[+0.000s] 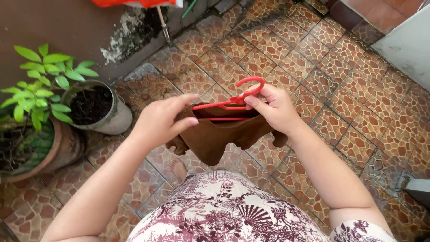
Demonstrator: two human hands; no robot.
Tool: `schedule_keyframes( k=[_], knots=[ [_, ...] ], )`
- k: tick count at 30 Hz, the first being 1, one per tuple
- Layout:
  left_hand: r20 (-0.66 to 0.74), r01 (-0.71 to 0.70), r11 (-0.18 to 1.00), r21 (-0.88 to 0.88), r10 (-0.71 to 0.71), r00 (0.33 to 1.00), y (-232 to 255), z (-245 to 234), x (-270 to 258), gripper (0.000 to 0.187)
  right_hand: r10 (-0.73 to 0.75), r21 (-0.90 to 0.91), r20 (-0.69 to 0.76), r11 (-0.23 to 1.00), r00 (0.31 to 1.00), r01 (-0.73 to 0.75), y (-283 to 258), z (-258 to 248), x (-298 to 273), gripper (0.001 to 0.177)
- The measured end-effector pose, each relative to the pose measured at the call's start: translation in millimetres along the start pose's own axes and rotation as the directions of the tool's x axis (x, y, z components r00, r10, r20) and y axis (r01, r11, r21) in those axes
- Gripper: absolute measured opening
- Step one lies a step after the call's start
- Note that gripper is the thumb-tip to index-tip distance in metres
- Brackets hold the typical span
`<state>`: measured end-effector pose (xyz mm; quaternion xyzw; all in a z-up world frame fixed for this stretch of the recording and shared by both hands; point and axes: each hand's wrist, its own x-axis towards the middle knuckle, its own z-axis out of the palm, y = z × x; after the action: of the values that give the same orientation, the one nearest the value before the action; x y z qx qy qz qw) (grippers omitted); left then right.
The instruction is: The person takes wet shirts from a laundry basket, places each on a hanger, and hangs them on a balcony railing. They handle a light blue shirt, an orange shirt, a brown shirt, and a black shirt in sequence.
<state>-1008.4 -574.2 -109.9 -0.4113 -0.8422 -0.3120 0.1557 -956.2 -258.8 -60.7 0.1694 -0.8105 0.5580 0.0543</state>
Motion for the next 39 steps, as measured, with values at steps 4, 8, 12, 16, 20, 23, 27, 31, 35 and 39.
schedule_keyframes(
  k=[4, 8, 12, 16, 20, 23, 27, 31, 35, 39],
  knots=[
    [-0.044, -0.094, 0.950, 0.297, 0.112, 0.993, -65.5, 8.6, 9.9, 0.028, 0.004, 0.117, -0.005, 0.993, 1.000, -0.004, -24.0, 36.3, 60.3, 0.010],
    [-0.127, -0.132, 0.925, 0.356, 0.188, 0.974, -106.8, -30.8, 32.7, 0.035, -0.157, -0.059, 0.024, 0.986, 0.987, 0.158, 13.8, 34.0, 107.0, 0.014],
    [-0.153, -0.102, 0.895, 0.434, 0.185, 0.971, -174.1, -66.2, 39.8, 0.037, -0.020, -0.250, 0.039, 0.968, 0.999, 0.029, 50.6, 14.5, 130.4, 0.034],
    [-0.178, -0.026, 0.855, 0.519, 0.138, 0.974, -229.4, -99.2, 48.1, 0.037, 0.190, -0.283, 0.035, 0.944, 0.981, -0.173, 101.7, -2.5, 148.0, 0.015],
    [-0.228, 0.046, 0.742, 0.669, 0.146, 0.963, -251.3, -114.0, 76.9, 0.034, 0.150, -0.293, 0.063, 0.948, 0.987, -0.125, 147.9, -26.6, 190.3, 0.014],
    [-0.342, 0.165, 0.753, 0.637, 0.083, 0.936, -274.4, -106.8, 96.7, 0.026, 0.066, -0.307, 0.104, 0.951, 0.992, -0.031, 171.0, -49.9, 238.2, 0.013],
    [-0.391, 0.198, 0.752, 0.629, 0.086, 0.916, -288.5, -99.4, 132.0, 0.020, -0.068, -0.418, 0.141, 0.900, 0.988, 0.122, 133.0, -56.1, 309.0, 0.017],
    [-0.416, 0.179, 0.696, 0.695, 0.187, 0.890, -296.9, -89.5, 167.1, 0.022, -0.262, -0.542, 0.165, 0.782, 0.951, 0.310, 125.4, -47.7, 372.1, 0.040],
    [-0.439, 0.214, 0.649, 0.730, 0.206, 0.875, -299.4, -82.2, 192.9, 0.023, -0.527, -0.485, 0.337, 0.613, 0.780, 0.623, 107.4, -2.2, 425.0, 0.032],
    [-0.494, 0.313, 0.687, 0.656, 0.077, 0.866, -314.1, -102.7, 203.2, 0.027, -0.621, -0.590, 0.157, 0.564, 0.768, 0.577, 118.8, 15.6, 462.8, 0.015]
  ],
)
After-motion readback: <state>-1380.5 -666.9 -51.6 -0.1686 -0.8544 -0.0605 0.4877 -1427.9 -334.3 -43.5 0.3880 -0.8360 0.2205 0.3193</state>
